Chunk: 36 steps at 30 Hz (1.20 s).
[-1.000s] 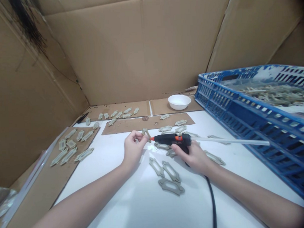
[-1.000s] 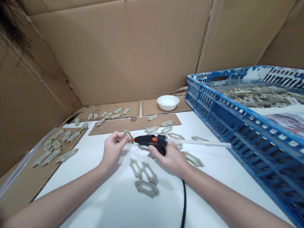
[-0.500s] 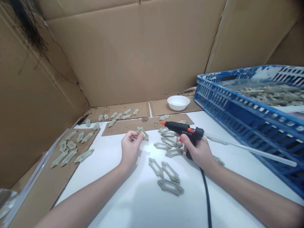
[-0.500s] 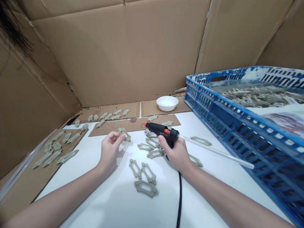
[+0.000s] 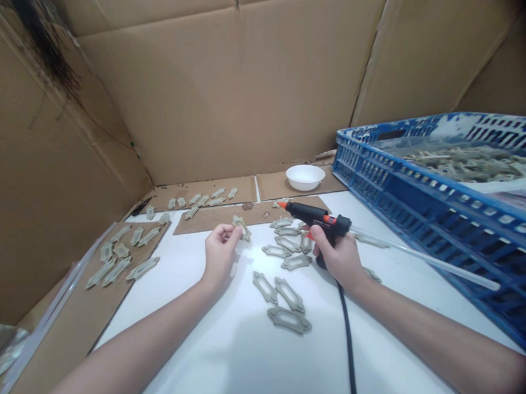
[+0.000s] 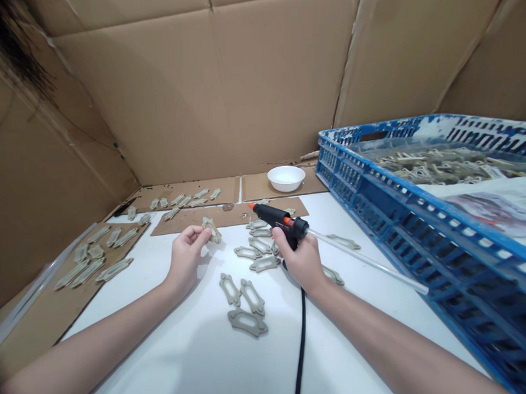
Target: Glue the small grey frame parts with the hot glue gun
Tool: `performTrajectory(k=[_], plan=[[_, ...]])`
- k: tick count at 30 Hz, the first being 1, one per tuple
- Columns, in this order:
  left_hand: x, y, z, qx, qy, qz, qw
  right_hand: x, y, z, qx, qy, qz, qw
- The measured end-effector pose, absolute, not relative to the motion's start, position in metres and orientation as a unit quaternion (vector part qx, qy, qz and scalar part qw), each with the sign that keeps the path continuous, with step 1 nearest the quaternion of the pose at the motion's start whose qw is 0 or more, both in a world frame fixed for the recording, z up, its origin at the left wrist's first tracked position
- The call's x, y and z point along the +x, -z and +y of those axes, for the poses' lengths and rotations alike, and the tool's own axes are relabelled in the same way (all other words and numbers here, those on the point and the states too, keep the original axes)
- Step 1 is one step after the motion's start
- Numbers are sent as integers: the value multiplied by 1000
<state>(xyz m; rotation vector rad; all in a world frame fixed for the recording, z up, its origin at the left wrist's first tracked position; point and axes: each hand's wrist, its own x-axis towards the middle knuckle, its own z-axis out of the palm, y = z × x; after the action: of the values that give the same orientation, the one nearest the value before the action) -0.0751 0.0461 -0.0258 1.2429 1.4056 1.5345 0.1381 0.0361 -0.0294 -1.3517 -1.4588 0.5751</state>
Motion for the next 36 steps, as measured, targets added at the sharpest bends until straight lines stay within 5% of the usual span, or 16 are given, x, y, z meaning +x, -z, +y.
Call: performTrajectory(k=[10, 22, 36], plan=[[-98, 31, 73, 498, -545, 602, 304, 140, 32, 37, -572, -217, -622, 488], [-171, 38, 113, 466, -500, 721, 115, 138, 32, 37, -573, -197, -645, 466], [-168, 34, 106, 493, -332, 804, 11, 138, 32, 35, -581, -199, -659, 434]])
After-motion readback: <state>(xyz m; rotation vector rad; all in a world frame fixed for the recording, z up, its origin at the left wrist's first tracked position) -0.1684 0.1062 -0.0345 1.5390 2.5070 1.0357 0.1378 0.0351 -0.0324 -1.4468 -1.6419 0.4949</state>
